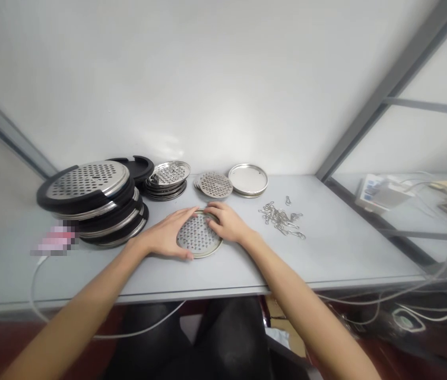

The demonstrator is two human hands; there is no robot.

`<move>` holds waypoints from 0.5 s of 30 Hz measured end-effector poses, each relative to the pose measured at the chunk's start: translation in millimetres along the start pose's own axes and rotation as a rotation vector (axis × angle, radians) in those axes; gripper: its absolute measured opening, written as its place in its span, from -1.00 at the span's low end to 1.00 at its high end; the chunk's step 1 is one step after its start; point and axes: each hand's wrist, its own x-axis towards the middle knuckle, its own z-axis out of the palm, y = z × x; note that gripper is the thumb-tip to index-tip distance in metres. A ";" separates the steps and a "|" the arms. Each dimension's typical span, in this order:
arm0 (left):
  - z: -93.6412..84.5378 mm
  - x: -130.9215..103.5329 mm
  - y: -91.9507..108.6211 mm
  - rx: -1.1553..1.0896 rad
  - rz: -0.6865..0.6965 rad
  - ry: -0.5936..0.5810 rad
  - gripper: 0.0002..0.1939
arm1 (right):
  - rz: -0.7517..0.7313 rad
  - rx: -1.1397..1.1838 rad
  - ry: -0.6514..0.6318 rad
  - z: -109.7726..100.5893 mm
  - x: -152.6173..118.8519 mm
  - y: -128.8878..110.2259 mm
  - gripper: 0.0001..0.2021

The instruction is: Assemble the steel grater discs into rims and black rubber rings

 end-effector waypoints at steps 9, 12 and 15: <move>5.4 2.1 -5.0 0.039 -0.014 0.008 0.33 | -0.001 -0.032 -0.007 5.6 2.4 1.1 -0.59; 5.2 3.7 -6.1 0.032 -0.020 0.006 0.32 | 0.018 -0.036 -0.007 7.4 3.6 0.9 -0.55; 4.9 4.6 -7.9 0.009 -0.009 0.018 0.31 | 0.024 -0.036 0.004 9.0 3.8 0.8 -0.52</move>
